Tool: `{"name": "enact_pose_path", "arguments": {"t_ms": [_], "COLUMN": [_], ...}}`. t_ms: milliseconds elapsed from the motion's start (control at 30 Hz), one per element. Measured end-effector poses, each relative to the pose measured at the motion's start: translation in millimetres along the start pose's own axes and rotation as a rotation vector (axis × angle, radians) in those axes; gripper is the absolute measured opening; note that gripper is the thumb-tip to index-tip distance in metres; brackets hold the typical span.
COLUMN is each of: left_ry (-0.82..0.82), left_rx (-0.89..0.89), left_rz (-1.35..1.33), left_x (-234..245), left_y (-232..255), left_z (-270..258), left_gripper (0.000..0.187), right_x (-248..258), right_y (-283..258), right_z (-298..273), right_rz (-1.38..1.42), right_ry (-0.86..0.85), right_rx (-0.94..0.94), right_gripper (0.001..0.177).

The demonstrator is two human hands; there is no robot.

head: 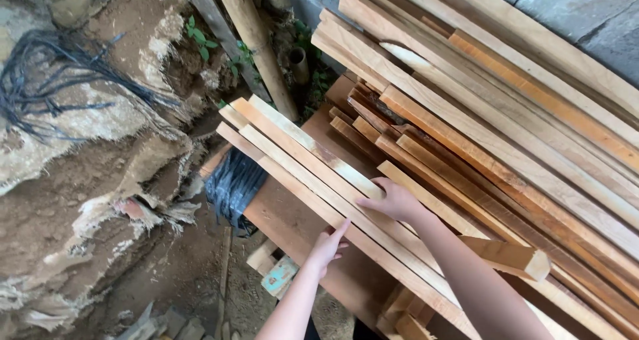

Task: Organizing and tying bundles of thin wooden planks together using plastic twine.

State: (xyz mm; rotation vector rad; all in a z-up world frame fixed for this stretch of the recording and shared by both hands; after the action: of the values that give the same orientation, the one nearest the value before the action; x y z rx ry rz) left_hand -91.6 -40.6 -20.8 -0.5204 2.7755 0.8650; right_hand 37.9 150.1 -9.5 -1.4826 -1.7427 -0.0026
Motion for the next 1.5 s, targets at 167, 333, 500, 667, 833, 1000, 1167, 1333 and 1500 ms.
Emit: {"name": "enact_pose_path", "arguments": {"t_ms": [167, 333, 500, 667, 833, 1000, 1167, 1333, 1500], "left_ry": [0.048, 0.194, 0.283, 0.209, 0.15, 0.11, 0.097, 0.085, 0.086], "left_rx": [-0.053, -0.161, -0.443, -0.474, -0.494, -0.466, -0.497, -0.47, -0.408], "left_rz": [0.313, 0.563, 0.924, 0.912, 0.879, 0.886, 0.912, 1.001, 1.097], "left_x": [118.4, 216.4, 274.0, 314.6, 326.3, 328.9, 325.8, 320.9, 312.5], "left_y": [-38.3, -9.8, 42.1, 25.7, 20.6, 15.0, 14.5, 19.8, 21.0], "left_z": [49.7, 28.5, 2.5, 20.7, 38.8, 43.8, 38.5, 25.1, 20.1], "left_gripper": [0.079, 0.055, 0.028, 0.031, 0.03, 0.031, 0.036, 0.035, 0.038], "right_x": [-14.1, -83.4, -195.7, -224.6, -235.6, -254.2, -247.7, -255.9, -222.9], "right_y": [-64.5, -199.5, -220.1, -215.0, -203.4, -190.7, -203.8, -188.7, -198.9], "right_z": [2.9, 16.2, 136.6, 199.5, 227.5, 240.6, 225.8, 249.9, 201.0], "right_rz": [-0.275, 0.098, 0.656, 0.671, 0.667, 0.595, 0.644, 0.59, 0.702], "right_ry": [0.428, 0.342, 0.146, 0.01, 0.016, 0.051, 0.235, 0.053, 0.058], "right_rx": [0.358, 0.541, 0.08, -0.394, -0.496, -0.543, -0.477, -0.561, -0.469], "right_gripper": [0.047, 0.017, 0.039, 0.063, 0.067, 0.05, 0.053, 0.055, 0.054]}}
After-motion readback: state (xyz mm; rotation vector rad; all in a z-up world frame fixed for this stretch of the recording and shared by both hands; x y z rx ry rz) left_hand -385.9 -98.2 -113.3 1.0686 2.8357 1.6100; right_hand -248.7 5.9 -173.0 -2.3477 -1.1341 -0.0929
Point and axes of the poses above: each hand's wrist, its own z-axis towards the middle knuckle, its own x-axis out of the back of the hand, y = z × x, the point moved 2 cm from there along z, towards the middle knuckle, and after that the axes turned 15 degrees about -y, right-handed, at the moved point
